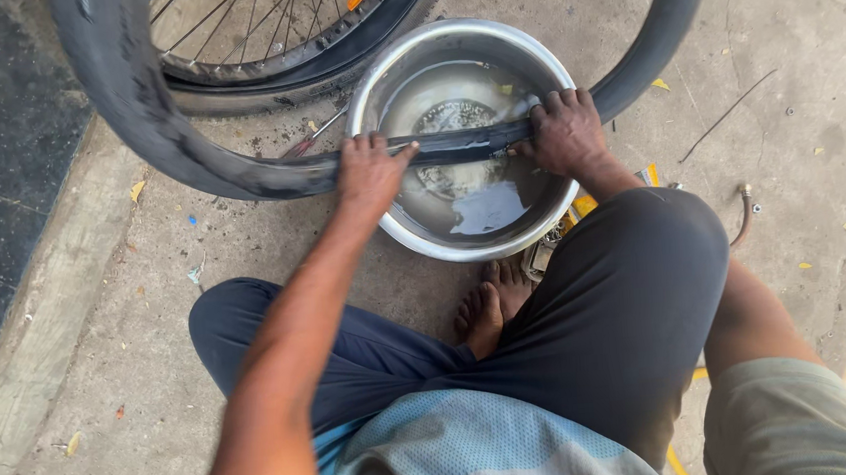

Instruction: The person sits on the ground at a bicycle repair spot and submerges a removed bicycle inner tube in a water basin, rotating and sliding the tube through the water section by section to locate air bubbles from a puncture. They periodically lift the tube out and reposition it near the bicycle wheel before continuing the check.

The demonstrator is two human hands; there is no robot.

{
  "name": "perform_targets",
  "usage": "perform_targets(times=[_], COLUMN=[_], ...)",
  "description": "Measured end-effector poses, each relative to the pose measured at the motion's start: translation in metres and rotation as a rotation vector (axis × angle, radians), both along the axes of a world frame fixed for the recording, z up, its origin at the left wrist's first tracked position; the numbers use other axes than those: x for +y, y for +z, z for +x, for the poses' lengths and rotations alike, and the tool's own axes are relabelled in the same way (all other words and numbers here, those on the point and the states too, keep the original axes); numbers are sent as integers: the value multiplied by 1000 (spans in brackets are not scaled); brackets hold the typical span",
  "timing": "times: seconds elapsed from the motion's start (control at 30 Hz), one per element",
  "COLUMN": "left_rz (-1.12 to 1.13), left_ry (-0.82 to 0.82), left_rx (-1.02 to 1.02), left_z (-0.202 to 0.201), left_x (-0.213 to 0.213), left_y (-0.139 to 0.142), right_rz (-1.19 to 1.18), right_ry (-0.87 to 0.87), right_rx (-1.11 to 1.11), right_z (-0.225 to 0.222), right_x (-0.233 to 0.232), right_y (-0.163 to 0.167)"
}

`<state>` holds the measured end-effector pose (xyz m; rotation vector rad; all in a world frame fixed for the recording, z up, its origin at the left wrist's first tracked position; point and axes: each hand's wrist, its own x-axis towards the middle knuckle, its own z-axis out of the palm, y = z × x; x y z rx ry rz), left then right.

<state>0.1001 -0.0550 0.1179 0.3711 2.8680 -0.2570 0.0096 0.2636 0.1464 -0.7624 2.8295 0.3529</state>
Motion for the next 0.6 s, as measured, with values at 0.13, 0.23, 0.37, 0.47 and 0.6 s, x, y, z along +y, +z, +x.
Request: perform_targets(times=[0.13,0.23,0.37,0.47,0.6], left_rz=[-47,-51,-78,112,108], left_ry=[-13,87,68,94,-55], left_rx=[63,-100,-79,48,147], left_z=[37,69,85,73,30], left_x=[-50,-89,-98,-67,-2], left_y=[50,73,63,36,-2], right_rz=[58,-39,178,195,218], right_ry=[174,267,295,252,310], right_rx=[49,81,46,0,48], right_z=[-34,-66,-84,-85,-81], right_x=[14,20,-3,-17,-18], right_y=[23,28,16,11,13])
